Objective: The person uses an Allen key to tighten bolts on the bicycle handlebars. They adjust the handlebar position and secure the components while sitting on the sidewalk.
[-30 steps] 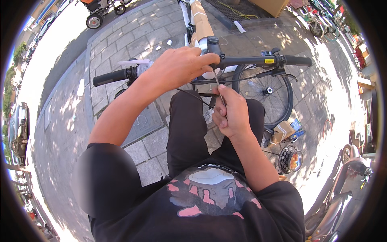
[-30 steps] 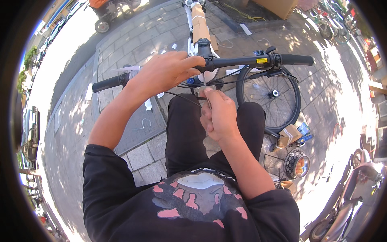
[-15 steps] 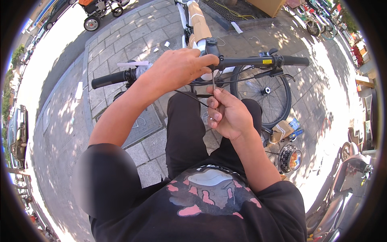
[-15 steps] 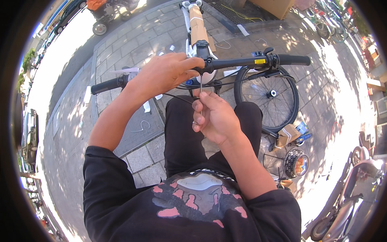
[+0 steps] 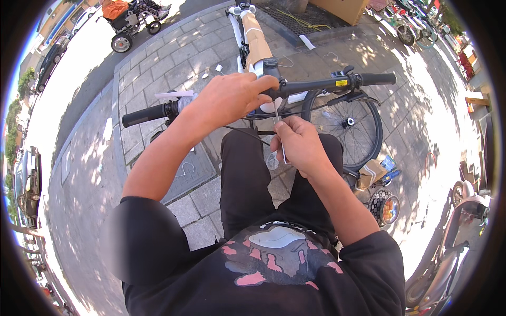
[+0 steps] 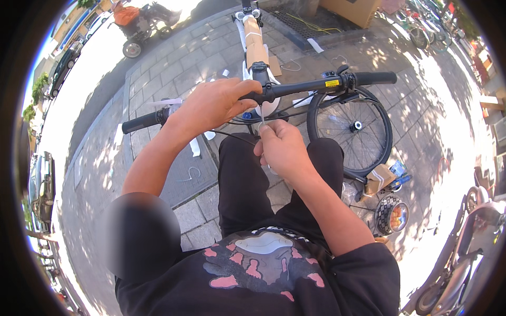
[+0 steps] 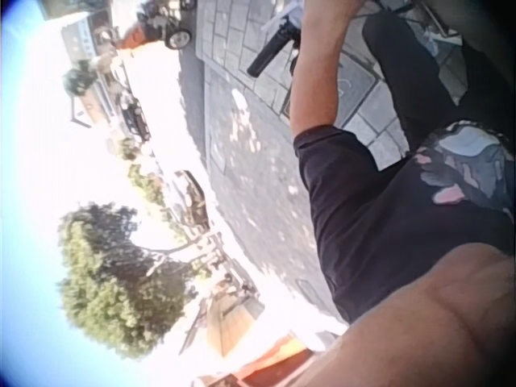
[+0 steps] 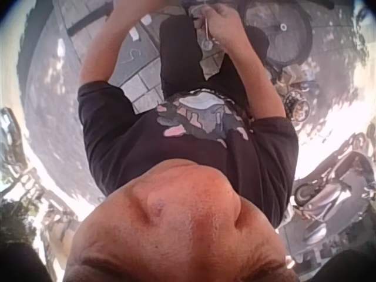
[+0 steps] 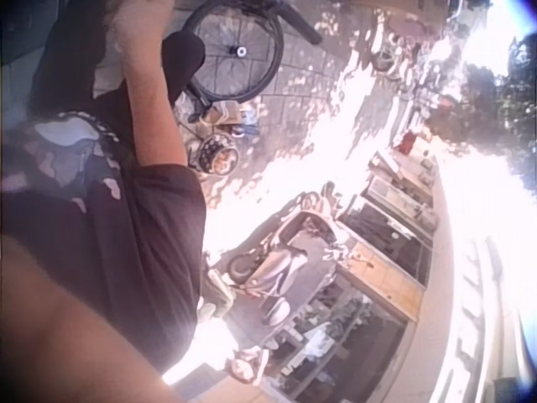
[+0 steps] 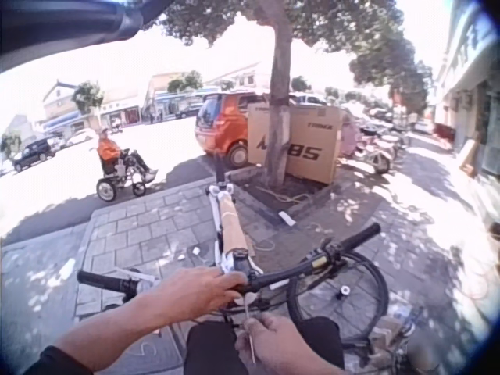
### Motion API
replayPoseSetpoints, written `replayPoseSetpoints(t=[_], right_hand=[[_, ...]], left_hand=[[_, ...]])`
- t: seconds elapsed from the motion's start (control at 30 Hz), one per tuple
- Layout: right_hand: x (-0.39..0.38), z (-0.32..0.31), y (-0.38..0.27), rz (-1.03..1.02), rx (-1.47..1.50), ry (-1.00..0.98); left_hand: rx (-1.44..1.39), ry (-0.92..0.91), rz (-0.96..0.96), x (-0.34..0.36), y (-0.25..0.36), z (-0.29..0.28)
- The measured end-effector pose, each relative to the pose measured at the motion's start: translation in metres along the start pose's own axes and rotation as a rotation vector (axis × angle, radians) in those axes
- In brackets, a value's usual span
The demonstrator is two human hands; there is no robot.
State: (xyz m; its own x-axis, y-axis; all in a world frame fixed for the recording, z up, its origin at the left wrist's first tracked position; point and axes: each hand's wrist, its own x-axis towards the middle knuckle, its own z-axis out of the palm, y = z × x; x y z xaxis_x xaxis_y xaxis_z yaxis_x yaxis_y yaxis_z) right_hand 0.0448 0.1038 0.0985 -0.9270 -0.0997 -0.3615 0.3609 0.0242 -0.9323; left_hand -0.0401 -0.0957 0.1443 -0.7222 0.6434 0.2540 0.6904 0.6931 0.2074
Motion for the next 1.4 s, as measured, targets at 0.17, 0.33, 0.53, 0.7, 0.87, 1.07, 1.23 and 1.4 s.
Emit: replayPoseSetpoints(t=[0.17,0.33,0.53,0.7,0.87,1.07,1.23,1.4], right_hand=[[-0.002,-0.001,0.003,0.148,0.315,-0.059],[0.006,-0.012,0.019,0.233,0.787,-0.202],[0.002,0.005,0.013,0.124,0.440,-0.035],[-0.002,-0.001,-0.005,0.184,0.287,-0.061],[0.010,-0.015,0.014,0.366,0.798,-0.266],[0.010,-0.013,0.004,0.147,0.112,-0.026],[0.005,-0.010,-0.006,0.168,-0.020,-0.090],[0.008,-0.011,0.020,0.275,0.891,-0.381]], left_hand=[[-0.017,-0.006,0.004,0.000,0.000,0.000],[-0.004,0.000,0.009,-0.001,-0.001,0.000],[0.021,-0.053,0.004,0.003,0.000,-0.005],[0.025,-0.059,0.018,0.004,-0.006,-0.007],[0.048,-0.082,0.011,0.006,-0.002,-0.010],[0.047,-0.070,0.018,0.007,-0.003,-0.007],[0.084,-0.053,0.032,0.005,0.001,-0.009],[0.098,-0.059,0.042,0.007,-0.003,-0.008]])
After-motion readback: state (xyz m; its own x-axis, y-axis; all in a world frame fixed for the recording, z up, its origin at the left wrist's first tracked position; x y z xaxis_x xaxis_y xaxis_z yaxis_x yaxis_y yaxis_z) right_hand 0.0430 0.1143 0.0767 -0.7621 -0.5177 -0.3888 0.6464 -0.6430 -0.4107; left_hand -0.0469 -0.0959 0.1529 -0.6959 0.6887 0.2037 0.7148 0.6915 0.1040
